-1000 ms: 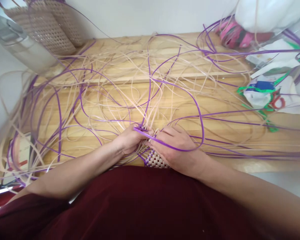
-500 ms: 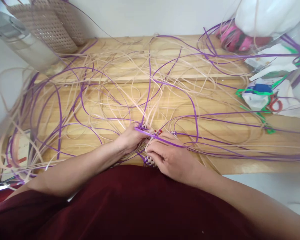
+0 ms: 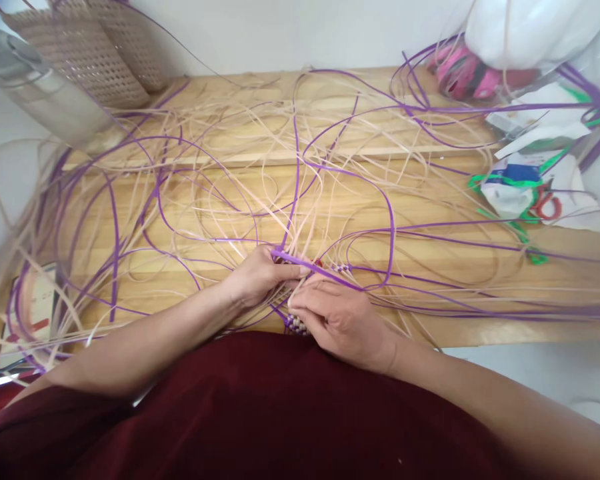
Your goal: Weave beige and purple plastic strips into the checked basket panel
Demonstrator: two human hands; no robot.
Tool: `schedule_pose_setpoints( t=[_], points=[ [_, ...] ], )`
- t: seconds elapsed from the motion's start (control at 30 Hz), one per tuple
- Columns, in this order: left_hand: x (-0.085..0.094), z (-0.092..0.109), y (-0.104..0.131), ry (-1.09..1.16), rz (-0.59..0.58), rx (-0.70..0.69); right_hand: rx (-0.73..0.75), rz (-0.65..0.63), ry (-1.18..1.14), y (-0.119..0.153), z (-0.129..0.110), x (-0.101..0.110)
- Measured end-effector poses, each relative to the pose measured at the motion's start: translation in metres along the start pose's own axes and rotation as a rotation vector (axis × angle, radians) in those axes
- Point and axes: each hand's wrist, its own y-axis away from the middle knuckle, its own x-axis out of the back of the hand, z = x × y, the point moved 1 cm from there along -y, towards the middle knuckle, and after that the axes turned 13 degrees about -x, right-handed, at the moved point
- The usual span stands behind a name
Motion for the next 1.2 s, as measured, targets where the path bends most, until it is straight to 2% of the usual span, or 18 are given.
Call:
schedule_pose_setpoints(
  t=[0.1, 0.17, 0.3, 0.47, 0.53, 0.67, 0.83, 1.0, 1.2],
  points=[
    [-0.003, -0.002, 0.002, -0.106, 0.051, -0.065, -0.192, -0.033, -0.062, -0.002, -0.003, -0.002],
    [-0.003, -0.003, 0.002, -0.187, 0.056, -0.099, -0.298, -0.101, -0.127, -0.004, -0.003, -0.005],
    [0.000, -0.005, 0.000, -0.249, 0.067, -0.123, -0.349, -0.246, -0.230, -0.008, 0.000, -0.009],
    [0.000, -0.003, -0.002, -0.037, 0.006, -0.033, -0.400, -0.311, -0.295, -0.011, 0.004, 0.008],
    [0.000, -0.002, -0.002, 0.031, -0.014, -0.008, -0.429, -0.273, -0.226, -0.017, 0.006, 0.023],
    [0.000, -0.003, -0.001, 0.049, -0.039, 0.001, -0.356, -0.151, 0.069, -0.036, 0.017, 0.045],
    [0.001, -0.003, -0.002, 0.024, -0.030, -0.003, -0.220, -0.360, 0.233, -0.056, 0.028, 0.047],
    [-0.001, -0.003, -0.002, -0.074, -0.034, 0.021, -0.126, -0.334, 0.353, -0.066, 0.026, 0.051],
    [-0.001, -0.002, -0.002, -0.016, -0.048, 0.013, -0.147, -0.415, 0.264, -0.064, 0.028, 0.050]
  ],
)
